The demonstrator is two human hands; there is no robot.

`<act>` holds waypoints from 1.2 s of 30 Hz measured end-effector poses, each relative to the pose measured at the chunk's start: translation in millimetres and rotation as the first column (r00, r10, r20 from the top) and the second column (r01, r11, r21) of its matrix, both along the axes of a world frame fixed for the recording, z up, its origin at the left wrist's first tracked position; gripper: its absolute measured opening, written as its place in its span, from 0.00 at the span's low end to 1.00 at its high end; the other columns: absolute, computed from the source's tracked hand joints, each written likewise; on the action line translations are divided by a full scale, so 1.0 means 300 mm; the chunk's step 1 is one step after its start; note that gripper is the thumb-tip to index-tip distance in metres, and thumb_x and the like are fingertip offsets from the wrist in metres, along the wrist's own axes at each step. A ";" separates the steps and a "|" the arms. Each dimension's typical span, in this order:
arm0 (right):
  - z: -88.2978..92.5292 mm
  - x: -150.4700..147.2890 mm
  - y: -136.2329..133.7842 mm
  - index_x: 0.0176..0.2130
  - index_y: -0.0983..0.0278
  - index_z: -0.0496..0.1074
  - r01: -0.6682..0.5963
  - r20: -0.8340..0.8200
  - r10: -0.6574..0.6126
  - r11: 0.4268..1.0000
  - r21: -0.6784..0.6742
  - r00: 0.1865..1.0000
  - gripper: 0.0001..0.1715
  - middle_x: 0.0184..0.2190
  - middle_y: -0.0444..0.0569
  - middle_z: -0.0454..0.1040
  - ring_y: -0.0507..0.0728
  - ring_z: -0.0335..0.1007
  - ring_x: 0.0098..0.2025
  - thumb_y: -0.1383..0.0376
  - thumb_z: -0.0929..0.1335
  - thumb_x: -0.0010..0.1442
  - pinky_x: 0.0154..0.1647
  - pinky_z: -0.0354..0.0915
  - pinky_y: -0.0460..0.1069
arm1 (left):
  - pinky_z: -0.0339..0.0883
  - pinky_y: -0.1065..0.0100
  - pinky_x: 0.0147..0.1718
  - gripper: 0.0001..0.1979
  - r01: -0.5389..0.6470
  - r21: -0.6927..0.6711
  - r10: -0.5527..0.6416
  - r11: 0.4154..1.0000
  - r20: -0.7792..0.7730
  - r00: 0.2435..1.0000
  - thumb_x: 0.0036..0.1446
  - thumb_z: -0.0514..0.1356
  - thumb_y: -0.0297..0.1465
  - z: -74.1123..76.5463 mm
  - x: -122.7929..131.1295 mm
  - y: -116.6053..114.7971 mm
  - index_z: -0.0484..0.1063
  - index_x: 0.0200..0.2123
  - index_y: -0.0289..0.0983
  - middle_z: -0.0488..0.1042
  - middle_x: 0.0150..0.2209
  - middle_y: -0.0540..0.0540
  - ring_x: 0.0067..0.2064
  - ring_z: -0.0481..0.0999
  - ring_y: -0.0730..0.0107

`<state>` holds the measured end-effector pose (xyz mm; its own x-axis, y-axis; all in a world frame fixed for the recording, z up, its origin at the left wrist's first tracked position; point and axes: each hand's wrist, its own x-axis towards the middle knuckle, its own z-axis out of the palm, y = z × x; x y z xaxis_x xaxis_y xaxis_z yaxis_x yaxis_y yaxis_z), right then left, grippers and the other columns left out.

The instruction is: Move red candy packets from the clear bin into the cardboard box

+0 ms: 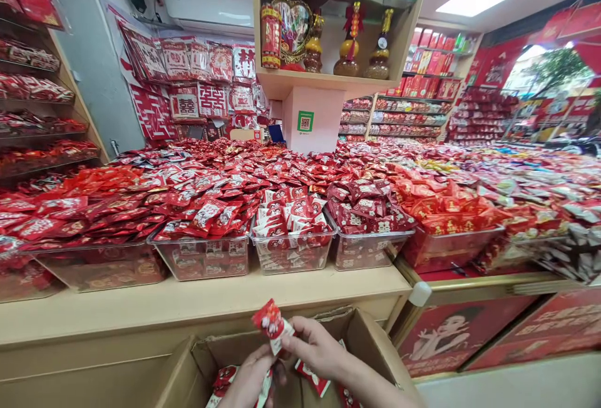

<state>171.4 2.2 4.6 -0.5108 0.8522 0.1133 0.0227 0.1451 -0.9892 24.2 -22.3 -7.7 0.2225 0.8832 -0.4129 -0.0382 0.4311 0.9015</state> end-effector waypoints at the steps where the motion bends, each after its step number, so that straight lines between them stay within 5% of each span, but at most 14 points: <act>1: -0.007 0.004 0.010 0.29 0.67 0.65 0.032 -0.024 -0.034 0.998 -0.053 0.999 0.14 0.25 0.44 0.65 0.50 0.61 0.27 0.57 0.63 0.51 0.29 0.59 0.45 | 0.49 0.79 0.08 0.10 0.011 0.050 -0.010 0.999 -0.014 1.000 0.44 0.57 0.36 0.007 -0.005 0.003 0.68 0.28 0.35 0.68 0.17 0.53 0.11 0.58 0.82; 5: -0.012 0.033 0.030 0.23 0.66 0.60 0.116 -0.063 -0.135 0.964 -0.240 0.989 0.13 0.18 0.39 0.60 0.46 0.53 0.21 0.60 0.65 0.47 0.22 0.53 0.42 | 0.54 0.80 0.10 0.17 0.004 0.142 -0.006 0.990 0.019 1.000 0.42 0.60 0.30 0.045 -0.028 0.014 0.65 0.39 0.39 0.69 0.25 0.54 0.15 0.57 0.83; 10: 0.007 0.063 0.016 0.22 0.66 0.60 -0.014 0.077 0.043 0.939 -0.342 0.996 0.08 0.15 0.38 0.58 0.45 0.50 0.17 0.64 0.65 0.46 0.16 0.47 0.41 | 0.55 0.80 0.14 0.14 -0.037 0.197 0.027 0.980 0.053 0.998 0.48 0.57 0.35 0.072 -0.039 0.025 0.68 0.39 0.38 0.71 0.34 0.50 0.17 0.55 0.84; 18: -0.029 0.035 0.020 0.29 0.67 0.65 0.047 0.131 -0.029 0.989 -0.139 0.991 0.18 0.20 0.41 0.63 0.47 0.56 0.22 0.54 0.66 0.47 0.22 0.54 0.42 | 0.56 0.78 0.17 0.08 -0.068 0.242 0.091 0.968 -0.083 0.992 0.42 0.62 0.35 0.042 -0.046 0.035 0.71 0.25 0.36 0.70 0.22 0.52 0.23 0.62 0.76; 21: -0.044 0.017 0.028 0.26 0.67 0.65 0.154 0.124 -0.144 0.985 -0.072 0.982 0.19 0.19 0.42 0.64 0.48 0.57 0.22 0.52 0.65 0.48 0.23 0.55 0.43 | 0.56 0.78 0.16 0.12 -0.121 0.215 0.127 0.969 -0.014 0.992 0.41 0.62 0.37 0.028 -0.036 0.036 0.71 0.30 0.38 0.71 0.25 0.53 0.19 0.59 0.79; 25: -0.073 -0.012 0.026 0.26 0.67 0.65 0.230 0.031 -0.229 0.970 -0.083 0.973 0.19 0.20 0.42 0.65 0.49 0.59 0.24 0.52 0.64 0.49 0.25 0.57 0.43 | 0.56 0.76 0.12 0.22 -0.046 0.176 0.050 0.983 -0.021 0.999 0.38 0.63 0.41 -0.010 -0.011 0.030 0.70 0.38 0.38 0.72 0.27 0.51 0.15 0.57 0.81; 30: -0.086 -0.026 0.013 0.29 0.66 0.68 0.266 0.150 -0.271 0.962 0.056 0.951 0.17 0.23 0.45 0.67 0.50 0.60 0.26 0.54 0.64 0.50 0.27 0.58 0.44 | 0.55 0.76 0.13 0.21 -0.071 0.140 0.076 0.988 -0.030 0.997 0.40 0.60 0.44 -0.025 -0.003 0.026 0.70 0.37 0.40 0.73 0.31 0.50 0.13 0.54 0.84; 34: -0.062 -0.030 0.001 0.44 0.64 0.62 0.278 -0.005 -0.279 0.955 0.100 0.960 0.24 0.33 0.48 0.68 0.53 0.63 0.34 0.59 0.66 0.48 0.34 0.60 0.47 | 0.55 0.77 0.14 0.17 0.095 0.249 -0.065 0.964 -0.128 0.990 0.44 0.59 0.42 -0.004 -0.017 0.026 0.70 0.36 0.38 0.70 0.26 0.52 0.18 0.56 0.80; 36: -0.053 -0.029 0.001 0.43 0.63 0.62 0.253 0.012 -0.256 0.958 0.132 0.967 0.23 0.32 0.45 0.68 0.53 0.62 0.33 0.61 0.68 0.46 0.35 0.59 0.47 | 0.55 0.77 0.14 0.14 0.186 0.283 -0.134 0.941 -0.192 0.972 0.45 0.58 0.40 0.004 -0.026 0.026 0.71 0.33 0.37 0.66 0.22 0.53 0.20 0.57 0.77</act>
<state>162.6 2.5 -11.3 -0.2835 0.9336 0.2191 0.1030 0.2568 -0.9610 16.5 -14.7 -6.6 0.3214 0.9296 -0.1805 0.1711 0.1305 0.9766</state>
